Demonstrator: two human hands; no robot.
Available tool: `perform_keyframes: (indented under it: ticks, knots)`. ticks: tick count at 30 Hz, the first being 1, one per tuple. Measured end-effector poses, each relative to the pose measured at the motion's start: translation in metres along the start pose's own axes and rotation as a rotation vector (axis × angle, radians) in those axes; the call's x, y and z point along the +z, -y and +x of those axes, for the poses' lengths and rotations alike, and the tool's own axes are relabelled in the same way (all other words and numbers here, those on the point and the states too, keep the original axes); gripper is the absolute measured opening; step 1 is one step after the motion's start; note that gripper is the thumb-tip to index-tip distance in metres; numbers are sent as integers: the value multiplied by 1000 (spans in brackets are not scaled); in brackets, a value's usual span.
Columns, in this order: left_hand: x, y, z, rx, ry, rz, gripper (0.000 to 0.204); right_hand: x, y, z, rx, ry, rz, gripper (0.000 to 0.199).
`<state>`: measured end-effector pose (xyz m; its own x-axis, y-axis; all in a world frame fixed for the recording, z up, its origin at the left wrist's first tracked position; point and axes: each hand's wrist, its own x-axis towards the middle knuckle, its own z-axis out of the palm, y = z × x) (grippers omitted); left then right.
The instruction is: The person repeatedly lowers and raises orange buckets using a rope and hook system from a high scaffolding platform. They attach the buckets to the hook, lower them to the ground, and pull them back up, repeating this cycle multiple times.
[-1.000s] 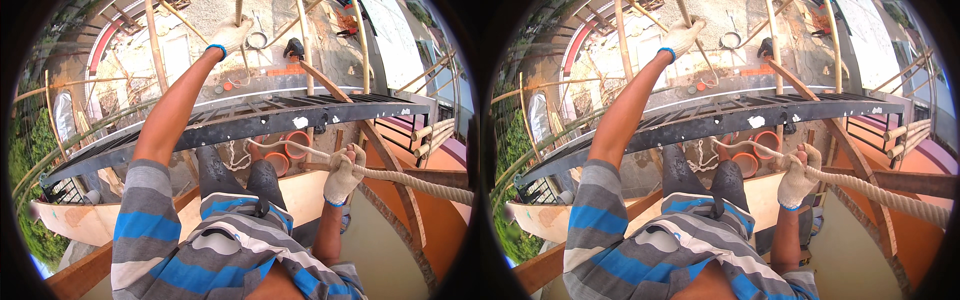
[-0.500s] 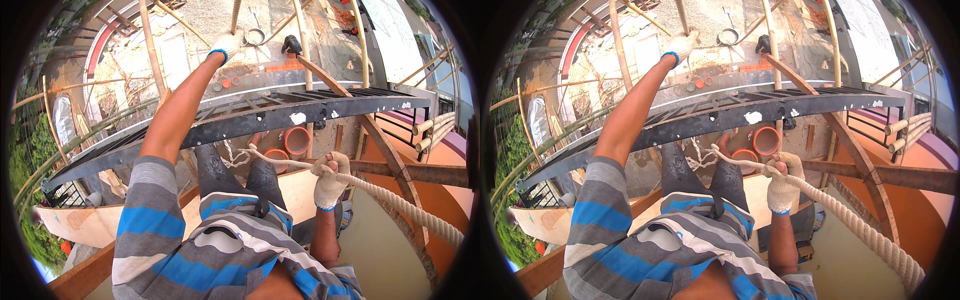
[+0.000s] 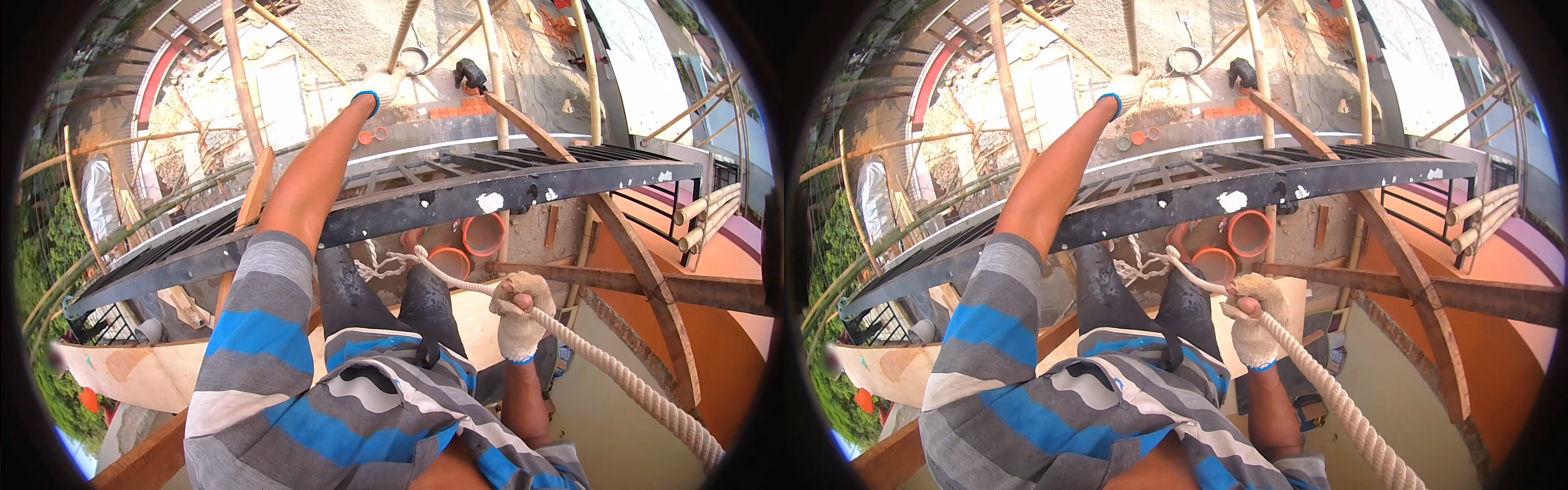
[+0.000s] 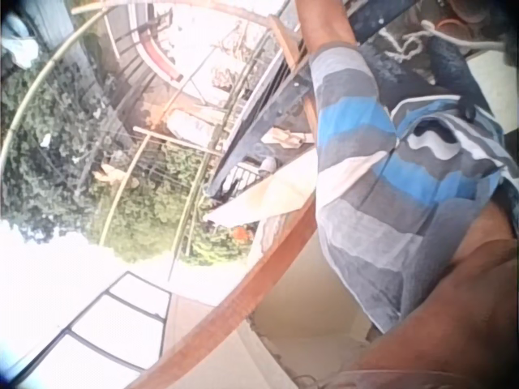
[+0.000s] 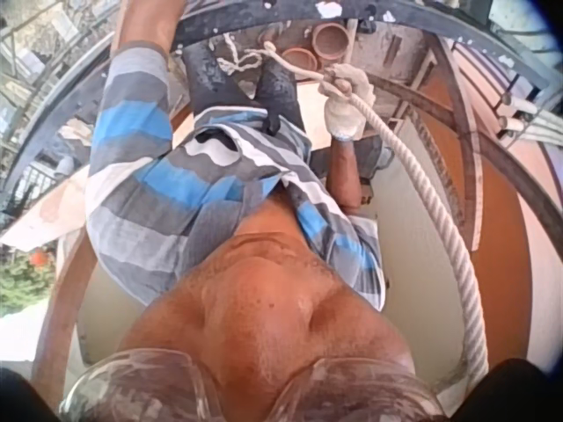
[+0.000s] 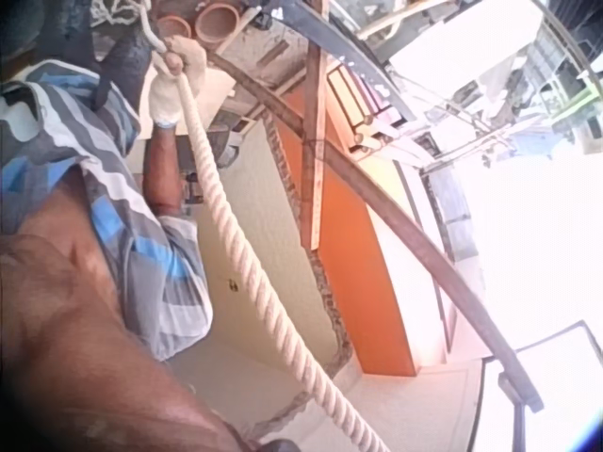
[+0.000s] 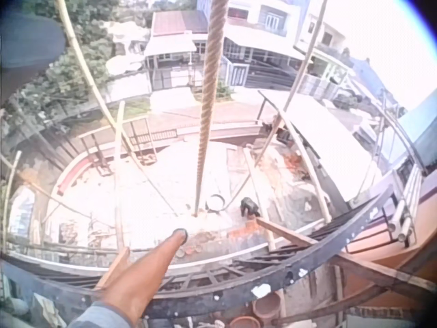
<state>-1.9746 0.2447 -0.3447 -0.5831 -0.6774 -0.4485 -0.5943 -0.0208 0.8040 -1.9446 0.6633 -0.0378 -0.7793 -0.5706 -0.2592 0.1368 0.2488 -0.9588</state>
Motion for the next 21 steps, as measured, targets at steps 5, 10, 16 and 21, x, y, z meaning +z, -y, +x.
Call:
perform_keyframes:
  ticks: [5,10,16,21]
  knots:
    - [-12,-31,-1,36,-68,2,49,-1,0,2,73,-46,-35,53]
    - [-17,-35,9,12,-51,-65,51,-7,-1,0,67,-65,-69,53]
    - [4,-25,11,69,-28,-65,47,-11,-1,2,62,-63,-79,53]
    - [14,-25,13,60,-11,-31,44,-13,1,3,85,-62,-87,54]
